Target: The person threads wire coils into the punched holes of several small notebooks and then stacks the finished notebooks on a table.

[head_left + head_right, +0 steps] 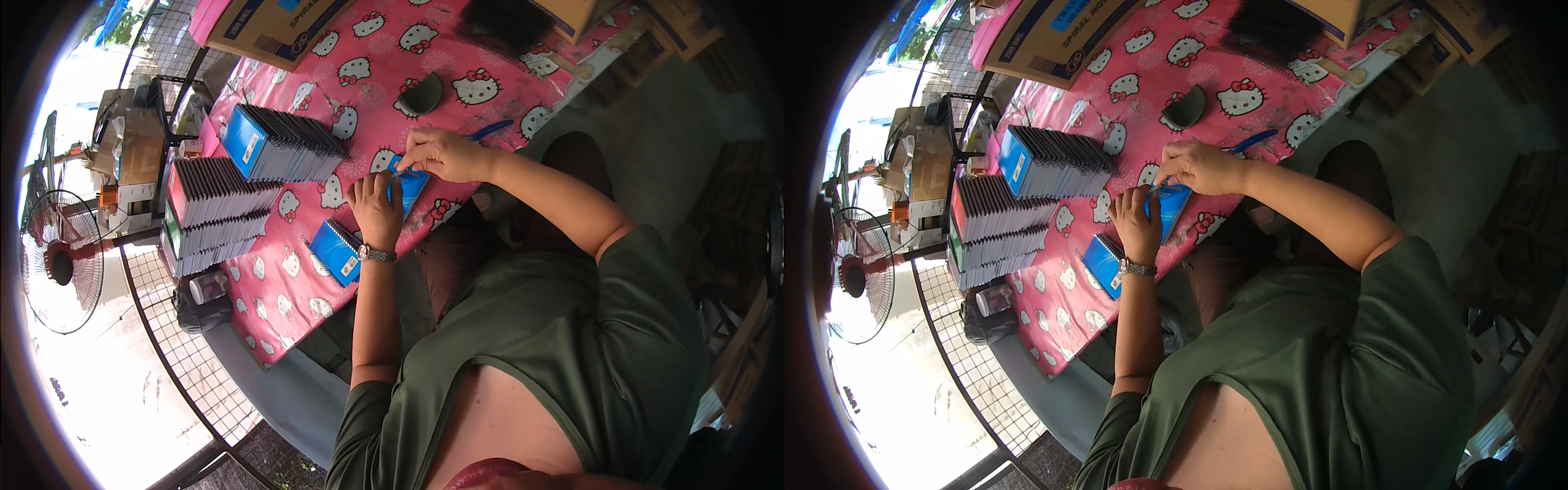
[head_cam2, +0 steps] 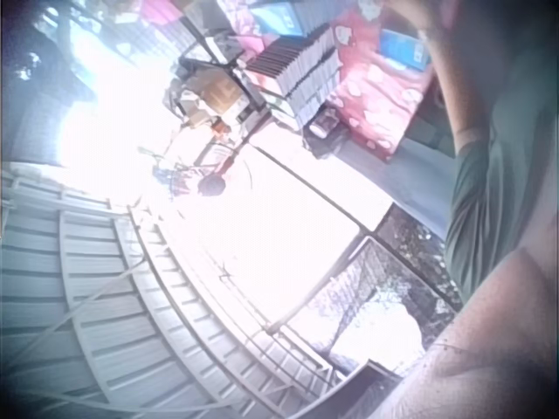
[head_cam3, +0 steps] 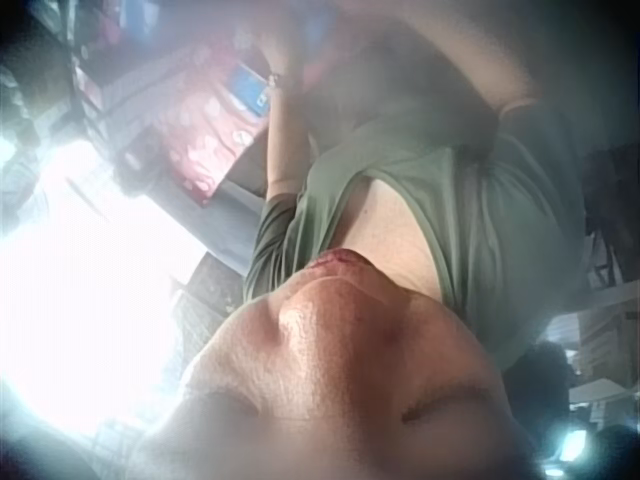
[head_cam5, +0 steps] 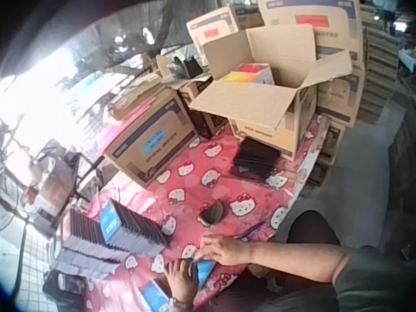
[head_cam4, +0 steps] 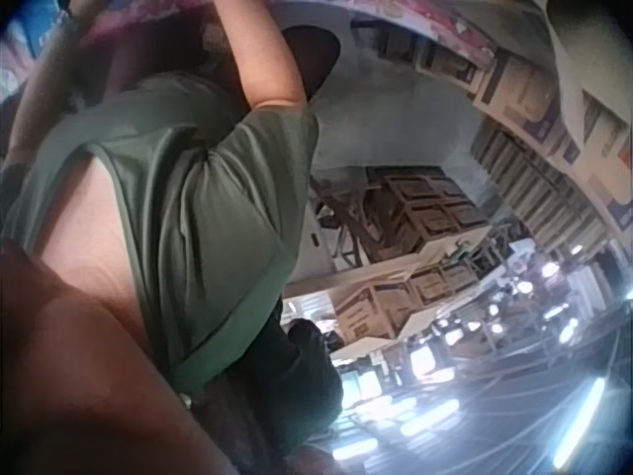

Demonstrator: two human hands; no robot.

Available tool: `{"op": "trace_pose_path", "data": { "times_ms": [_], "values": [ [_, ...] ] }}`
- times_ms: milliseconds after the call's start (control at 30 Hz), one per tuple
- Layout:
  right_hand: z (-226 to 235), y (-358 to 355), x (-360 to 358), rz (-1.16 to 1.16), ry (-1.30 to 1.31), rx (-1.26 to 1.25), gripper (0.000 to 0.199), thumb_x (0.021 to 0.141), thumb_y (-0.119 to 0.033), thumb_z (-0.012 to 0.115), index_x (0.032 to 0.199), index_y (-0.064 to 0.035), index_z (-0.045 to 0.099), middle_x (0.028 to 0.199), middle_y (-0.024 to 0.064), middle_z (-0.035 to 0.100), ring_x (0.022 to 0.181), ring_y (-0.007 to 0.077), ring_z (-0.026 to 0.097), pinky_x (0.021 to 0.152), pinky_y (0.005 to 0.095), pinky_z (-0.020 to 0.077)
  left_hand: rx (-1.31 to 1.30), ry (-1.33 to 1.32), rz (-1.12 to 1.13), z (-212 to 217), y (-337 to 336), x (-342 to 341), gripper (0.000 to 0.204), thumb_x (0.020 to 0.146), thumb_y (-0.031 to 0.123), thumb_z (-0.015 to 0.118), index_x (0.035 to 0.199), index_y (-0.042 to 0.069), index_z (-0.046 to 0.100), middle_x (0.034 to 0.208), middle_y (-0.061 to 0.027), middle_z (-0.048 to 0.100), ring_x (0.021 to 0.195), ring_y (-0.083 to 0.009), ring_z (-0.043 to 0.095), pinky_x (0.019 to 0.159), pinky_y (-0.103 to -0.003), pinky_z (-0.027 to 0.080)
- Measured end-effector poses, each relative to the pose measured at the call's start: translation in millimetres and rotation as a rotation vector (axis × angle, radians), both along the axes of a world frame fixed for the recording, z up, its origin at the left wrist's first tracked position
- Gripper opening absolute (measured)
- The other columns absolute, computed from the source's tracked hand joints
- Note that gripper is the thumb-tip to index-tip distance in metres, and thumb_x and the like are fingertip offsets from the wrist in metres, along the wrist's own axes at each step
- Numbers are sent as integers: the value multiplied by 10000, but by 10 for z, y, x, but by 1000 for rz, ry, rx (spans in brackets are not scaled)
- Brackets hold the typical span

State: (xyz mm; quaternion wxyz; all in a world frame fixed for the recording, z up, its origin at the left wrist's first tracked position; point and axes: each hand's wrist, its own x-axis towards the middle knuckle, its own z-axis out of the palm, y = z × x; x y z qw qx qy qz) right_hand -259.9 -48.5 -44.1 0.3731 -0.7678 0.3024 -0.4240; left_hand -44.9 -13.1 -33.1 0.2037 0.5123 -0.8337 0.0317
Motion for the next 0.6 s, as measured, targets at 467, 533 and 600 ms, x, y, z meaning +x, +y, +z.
{"op": "trace_pose_path", "data": {
  "times_ms": [467,533,600],
  "values": [
    [52,-32,-94,142,218,217,328,852,-146,692,1165,-58,642,1017,128,607,1023,313,591,888,391,483,26,-11,-10,44,41,-189,273,922,169,561,1177,75,551,1036,-105,635,997,-309,565,1003,-476,337],
    [86,78,-80,27,170,148,321,873,-180,669,1167,-58,630,1022,159,644,995,329,618,862,411,495,9,-9,-6,45,47,-176,272,920,185,574,1173,86,557,1038,-98,637,998,-302,569,999,-487,335],
    [142,121,-88,-27,177,134,332,890,-200,650,1196,-76,611,994,181,666,943,347,641,813,434,504,-29,-32,-15,19,61,-177,268,918,204,588,1164,100,566,1042,-89,640,998,-294,574,993,-501,334]
  ]
}}
